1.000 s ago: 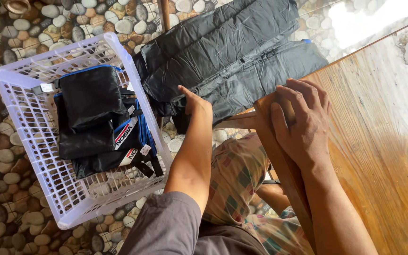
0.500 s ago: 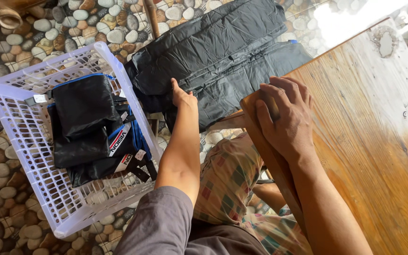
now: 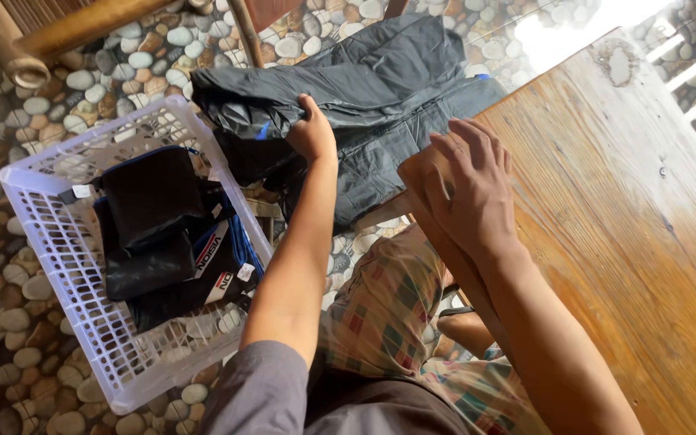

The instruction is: The person zips a small black pouch, then uses a feather duster to clean its surface before placing it in a basket. They then retrieve a larger black bag, unfold it on the table, and repeatedly dust it with the feather duster.

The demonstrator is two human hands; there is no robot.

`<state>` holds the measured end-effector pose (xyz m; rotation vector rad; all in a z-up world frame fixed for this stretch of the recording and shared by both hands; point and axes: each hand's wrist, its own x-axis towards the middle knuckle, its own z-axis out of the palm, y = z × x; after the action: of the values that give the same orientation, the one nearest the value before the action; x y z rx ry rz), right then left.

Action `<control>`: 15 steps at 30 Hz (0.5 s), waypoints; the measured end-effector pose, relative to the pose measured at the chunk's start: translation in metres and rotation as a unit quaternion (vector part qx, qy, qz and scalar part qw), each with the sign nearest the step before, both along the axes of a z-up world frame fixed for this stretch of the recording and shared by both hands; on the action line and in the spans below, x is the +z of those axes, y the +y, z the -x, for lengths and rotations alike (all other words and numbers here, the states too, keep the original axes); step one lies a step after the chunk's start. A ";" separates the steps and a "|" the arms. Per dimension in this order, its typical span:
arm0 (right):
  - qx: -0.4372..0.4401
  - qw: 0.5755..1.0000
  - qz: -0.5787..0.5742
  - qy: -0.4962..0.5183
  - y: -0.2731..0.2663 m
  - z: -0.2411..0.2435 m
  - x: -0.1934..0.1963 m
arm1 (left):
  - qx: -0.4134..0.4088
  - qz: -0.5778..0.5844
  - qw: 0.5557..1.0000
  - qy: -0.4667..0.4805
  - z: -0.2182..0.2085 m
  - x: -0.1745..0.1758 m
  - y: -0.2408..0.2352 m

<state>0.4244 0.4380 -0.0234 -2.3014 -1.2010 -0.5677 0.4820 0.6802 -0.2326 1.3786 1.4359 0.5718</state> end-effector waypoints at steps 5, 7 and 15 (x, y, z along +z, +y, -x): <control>0.012 0.963 -0.040 0.265 0.043 0.070 0.038 | -0.008 -0.145 0.987 -0.076 0.017 0.010 0.009; 0.035 0.891 -0.038 0.451 0.068 0.085 0.020 | -0.018 -0.197 0.975 -0.098 0.039 0.038 0.015; -0.116 0.262 -0.424 0.859 0.124 0.067 -0.139 | -0.164 -0.165 0.970 -0.073 0.163 0.194 -0.007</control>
<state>0.3576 0.5616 -0.1629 -0.7537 0.5997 0.9836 0.3188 0.6735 -0.0385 1.7549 0.9942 0.6985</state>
